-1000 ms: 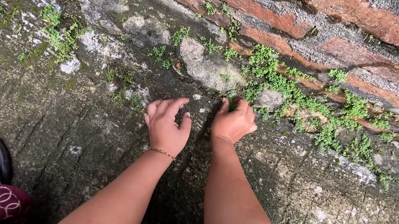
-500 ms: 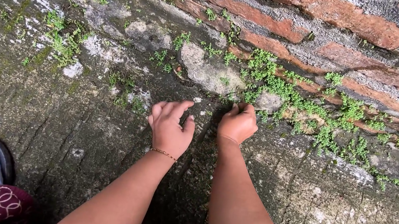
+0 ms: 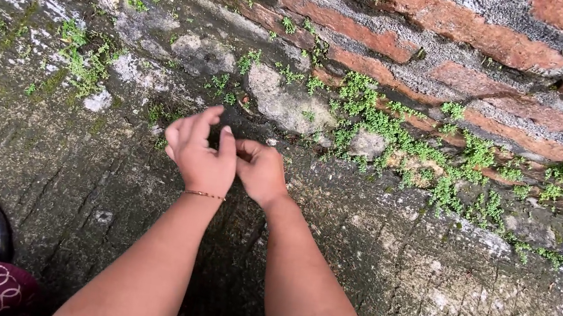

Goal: Removing weeds and moss from a brick wall and concrete ground by hand

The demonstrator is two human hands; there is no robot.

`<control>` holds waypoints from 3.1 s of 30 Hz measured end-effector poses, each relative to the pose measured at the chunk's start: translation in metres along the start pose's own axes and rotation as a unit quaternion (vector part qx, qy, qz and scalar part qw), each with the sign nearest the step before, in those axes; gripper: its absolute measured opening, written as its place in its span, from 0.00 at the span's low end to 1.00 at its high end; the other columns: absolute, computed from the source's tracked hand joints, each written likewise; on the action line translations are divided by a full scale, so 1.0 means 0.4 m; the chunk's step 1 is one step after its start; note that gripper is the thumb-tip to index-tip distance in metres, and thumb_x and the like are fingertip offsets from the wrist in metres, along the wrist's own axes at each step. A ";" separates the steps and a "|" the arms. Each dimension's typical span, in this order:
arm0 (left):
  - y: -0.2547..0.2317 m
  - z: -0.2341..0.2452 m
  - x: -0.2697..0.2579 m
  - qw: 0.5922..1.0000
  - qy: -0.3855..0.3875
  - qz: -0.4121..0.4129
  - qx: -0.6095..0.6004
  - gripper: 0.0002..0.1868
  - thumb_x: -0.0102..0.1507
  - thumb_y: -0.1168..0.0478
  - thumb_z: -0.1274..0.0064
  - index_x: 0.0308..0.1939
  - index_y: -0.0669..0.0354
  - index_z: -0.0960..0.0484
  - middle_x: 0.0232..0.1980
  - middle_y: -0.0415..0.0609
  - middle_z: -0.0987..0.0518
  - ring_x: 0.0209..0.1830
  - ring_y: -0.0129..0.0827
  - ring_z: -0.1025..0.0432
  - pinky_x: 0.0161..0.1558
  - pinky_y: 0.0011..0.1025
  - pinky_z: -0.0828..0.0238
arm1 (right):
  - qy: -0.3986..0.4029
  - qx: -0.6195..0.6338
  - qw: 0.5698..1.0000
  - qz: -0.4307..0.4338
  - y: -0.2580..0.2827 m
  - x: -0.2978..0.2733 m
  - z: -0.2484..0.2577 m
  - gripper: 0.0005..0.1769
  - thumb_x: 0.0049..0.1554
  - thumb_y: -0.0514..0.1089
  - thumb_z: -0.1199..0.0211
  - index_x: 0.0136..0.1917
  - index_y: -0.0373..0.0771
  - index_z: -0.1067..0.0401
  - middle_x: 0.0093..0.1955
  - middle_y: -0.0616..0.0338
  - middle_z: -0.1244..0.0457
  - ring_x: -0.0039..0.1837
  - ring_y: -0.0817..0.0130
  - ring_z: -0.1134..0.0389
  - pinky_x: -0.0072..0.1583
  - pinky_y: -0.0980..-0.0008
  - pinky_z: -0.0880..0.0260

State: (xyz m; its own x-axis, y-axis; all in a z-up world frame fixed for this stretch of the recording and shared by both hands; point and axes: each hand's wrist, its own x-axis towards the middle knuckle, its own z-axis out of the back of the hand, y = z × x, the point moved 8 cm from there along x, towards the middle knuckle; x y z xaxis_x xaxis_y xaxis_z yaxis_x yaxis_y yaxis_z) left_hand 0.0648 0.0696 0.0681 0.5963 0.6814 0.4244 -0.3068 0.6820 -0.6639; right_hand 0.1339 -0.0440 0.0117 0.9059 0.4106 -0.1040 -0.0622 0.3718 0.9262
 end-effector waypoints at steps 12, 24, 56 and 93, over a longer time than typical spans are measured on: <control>-0.067 -0.074 -0.178 0.968 0.247 -0.019 -0.026 0.18 0.61 0.62 0.45 0.54 0.38 0.16 0.44 0.38 0.21 0.55 0.39 0.34 0.58 0.42 0.38 | -0.269 -0.162 0.946 -0.075 -0.234 0.053 0.307 0.20 0.44 0.45 0.19 0.51 0.53 0.19 0.45 0.60 0.31 0.54 0.54 0.27 0.62 0.57 0.29; -0.160 -0.125 -0.285 0.765 0.613 -0.079 0.180 0.43 0.65 0.55 0.49 0.82 0.50 0.50 0.82 0.61 0.47 0.84 0.53 0.58 0.79 0.48 0.57 | -0.288 -0.236 0.928 -0.011 -0.363 0.110 0.285 0.06 0.48 0.51 0.22 0.40 0.59 0.18 0.40 0.68 0.34 0.48 0.64 0.27 0.56 0.66 0.26; -0.134 -0.153 -0.254 0.650 0.728 -0.073 0.206 0.46 0.66 0.48 0.49 0.83 0.47 0.56 0.84 0.56 0.52 0.84 0.52 0.61 0.79 0.47 0.57 | -0.062 -0.209 0.975 0.031 -0.056 0.172 0.160 0.04 0.60 0.46 0.35 0.45 0.52 0.20 0.43 0.57 0.30 0.51 0.48 0.26 0.57 0.53 0.27; 0.025 -0.189 -0.276 0.712 0.680 -0.016 0.176 0.50 0.61 0.68 0.50 0.82 0.46 0.60 0.86 0.43 0.69 0.86 0.42 0.74 0.80 0.43 0.79 | 0.013 -0.329 0.928 0.175 0.162 0.414 -0.040 0.09 0.66 0.38 0.39 0.49 0.36 0.19 0.38 0.57 0.41 0.42 0.52 0.38 0.39 0.51 0.31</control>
State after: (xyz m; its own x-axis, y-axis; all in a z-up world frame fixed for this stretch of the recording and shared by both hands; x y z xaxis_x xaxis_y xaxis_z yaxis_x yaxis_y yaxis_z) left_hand 0.0522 -0.0189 -0.0317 0.7002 -0.0603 -0.7114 -0.3008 0.8787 -0.3706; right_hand 0.2734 0.0614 0.0485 0.7715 0.6194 0.1452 -0.6013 0.6354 0.4845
